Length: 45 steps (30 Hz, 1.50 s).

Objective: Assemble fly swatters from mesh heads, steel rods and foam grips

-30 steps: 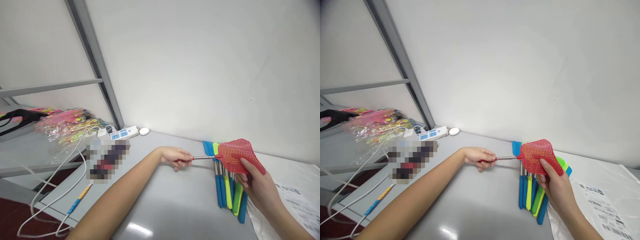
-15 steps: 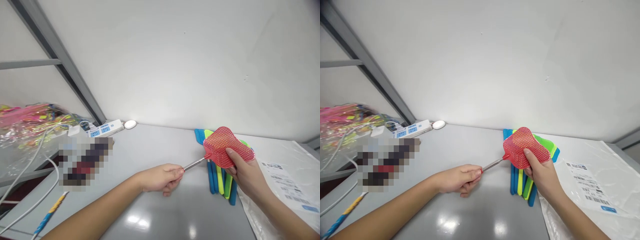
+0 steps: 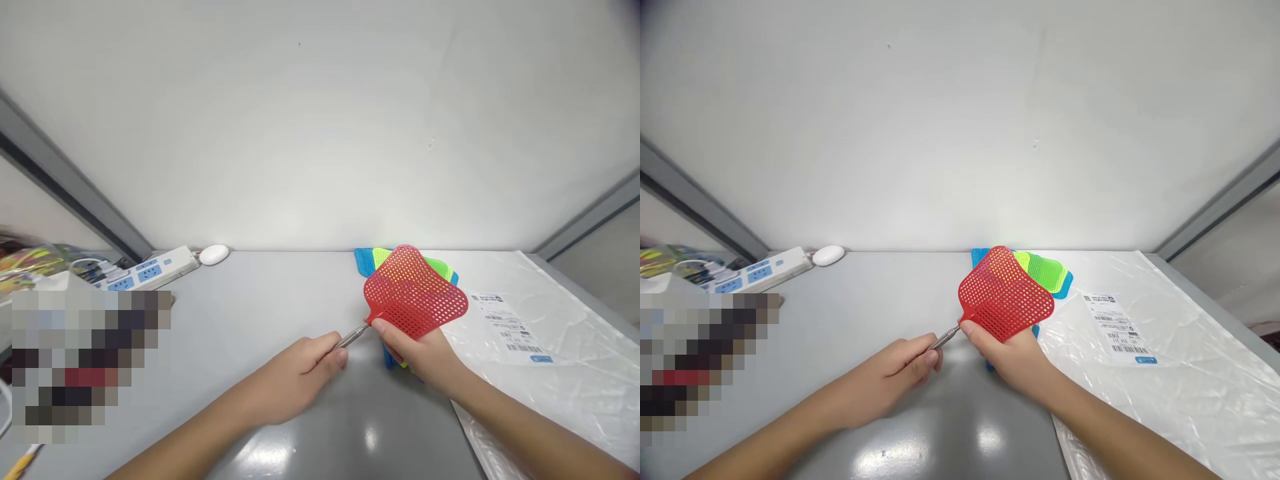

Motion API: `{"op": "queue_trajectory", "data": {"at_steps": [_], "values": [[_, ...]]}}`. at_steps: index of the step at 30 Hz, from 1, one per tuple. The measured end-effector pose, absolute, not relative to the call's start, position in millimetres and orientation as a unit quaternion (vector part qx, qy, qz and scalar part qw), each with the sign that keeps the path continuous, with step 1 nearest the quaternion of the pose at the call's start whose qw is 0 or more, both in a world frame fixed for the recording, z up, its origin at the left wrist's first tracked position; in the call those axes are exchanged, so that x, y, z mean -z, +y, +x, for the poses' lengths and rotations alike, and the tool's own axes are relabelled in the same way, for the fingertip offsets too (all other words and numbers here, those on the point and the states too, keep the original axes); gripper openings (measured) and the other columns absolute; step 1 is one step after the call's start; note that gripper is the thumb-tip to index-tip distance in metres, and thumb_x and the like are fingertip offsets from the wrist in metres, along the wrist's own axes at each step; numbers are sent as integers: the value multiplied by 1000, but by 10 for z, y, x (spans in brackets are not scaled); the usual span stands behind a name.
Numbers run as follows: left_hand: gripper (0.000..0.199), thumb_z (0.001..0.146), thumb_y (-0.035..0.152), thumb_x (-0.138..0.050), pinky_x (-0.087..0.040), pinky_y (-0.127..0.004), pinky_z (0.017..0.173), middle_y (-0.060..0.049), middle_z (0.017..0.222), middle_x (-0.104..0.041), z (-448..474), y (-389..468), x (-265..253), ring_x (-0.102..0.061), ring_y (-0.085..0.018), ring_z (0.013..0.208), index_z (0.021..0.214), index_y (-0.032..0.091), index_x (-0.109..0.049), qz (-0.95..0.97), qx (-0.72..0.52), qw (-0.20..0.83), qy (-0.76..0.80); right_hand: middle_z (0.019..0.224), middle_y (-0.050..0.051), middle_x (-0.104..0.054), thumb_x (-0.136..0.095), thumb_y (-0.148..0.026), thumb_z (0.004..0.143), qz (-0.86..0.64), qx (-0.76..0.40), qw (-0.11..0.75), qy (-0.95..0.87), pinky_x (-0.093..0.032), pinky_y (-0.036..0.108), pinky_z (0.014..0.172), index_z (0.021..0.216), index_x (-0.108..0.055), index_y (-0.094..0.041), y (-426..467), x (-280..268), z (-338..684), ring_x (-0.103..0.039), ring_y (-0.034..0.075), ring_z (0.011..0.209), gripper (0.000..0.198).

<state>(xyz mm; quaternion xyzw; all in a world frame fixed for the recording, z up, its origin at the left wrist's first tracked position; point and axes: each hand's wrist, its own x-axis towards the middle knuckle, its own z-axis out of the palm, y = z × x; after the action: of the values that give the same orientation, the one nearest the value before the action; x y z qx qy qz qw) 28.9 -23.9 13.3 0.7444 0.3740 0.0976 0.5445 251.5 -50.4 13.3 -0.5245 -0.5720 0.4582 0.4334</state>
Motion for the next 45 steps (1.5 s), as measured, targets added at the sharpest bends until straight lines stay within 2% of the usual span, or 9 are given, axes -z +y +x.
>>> {"op": "queue_trajectory", "data": {"at_steps": [4,13,18,24,29,33,37,42,45], "values": [[47,96,63,-28,-24,-21,43,8,62,-34,347,-316,-113,-24,-7,47,99,22,-48,608,-77,720,325,49,-5,-42,-61,-47,88,-535,-471,416,-565,-33,26,48,62,-47,-23,-495,-204,2533,-41,11,48,39],[42,95,61,-34,-24,-18,34,10,51,-25,244,-188,-108,-13,-5,35,79,22,-41,461,-11,852,249,50,-6,-41,-61,-48,90,-495,-508,422,-564,-34,25,48,61,-48,-21,-493,-192,2581,-39,10,48,42],[48,96,61,-28,-19,-16,30,10,48,-20,188,-134,-103,-6,-5,34,69,22,-35,353,57,919,166,49,-7,-43,-59,-47,92,-465,-517,434,-573,-34,25,47,82,-64,-18,-548,-191,2580,-39,10,47,31],[49,95,60,-33,-39,-21,27,10,46,-25,202,-50,-28,-12,-5,29,65,21,-35,357,70,923,120,50,-6,-45,-59,-45,92,-439,-531,458,-561,-36,24,46,89,-67,-17,-530,-126,2584,-42,10,46,29],[47,93,58,-40,-45,-25,28,6,52,-37,403,230,-104,-28,-6,30,72,18,-50,414,83,899,119,55,-6,-49,-62,-42,90,-428,-549,516,-500,-36,24,45,88,-65,-19,-435,-124,2582,-44,9,44,23],[35,95,49,-46,-34,-17,26,8,55,-36,741,375,-265,-25,-4,30,85,18,-56,459,80,874,138,56,-4,-51,-66,-40,88,-410,-550,541,-487,-37,25,49,69,-59,-20,-353,-158,2612,-48,10,48,28],[38,94,54,-46,-21,-12,27,9,56,-30,995,309,-342,-18,-2,33,82,18,-53,463,8,871,165,54,-4,-49,-65,-40,89,-410,-522,565,-490,-38,25,52,58,-49,-20,-308,-146,2676,-47,11,51,40],[42,93,59,-43,-17,-11,28,9,57,-27,919,138,-377,-14,-3,35,75,21,-39,448,-16,875,185,58,-4,-50,-65,-45,88,-417,-503,550,-521,-41,26,53,72,-60,-20,-340,-181,2687,-50,12,52,30],[42,94,59,-40,-15,-11,29,9,55,-25,717,37,-406,-11,-3,36,74,22,-35,439,10,878,189,57,-5,-50,-65,-44,88,-406,-501,590,-486,-42,24,52,84,-63,-21,-333,-300,2773,-51,11,53,24]]}}
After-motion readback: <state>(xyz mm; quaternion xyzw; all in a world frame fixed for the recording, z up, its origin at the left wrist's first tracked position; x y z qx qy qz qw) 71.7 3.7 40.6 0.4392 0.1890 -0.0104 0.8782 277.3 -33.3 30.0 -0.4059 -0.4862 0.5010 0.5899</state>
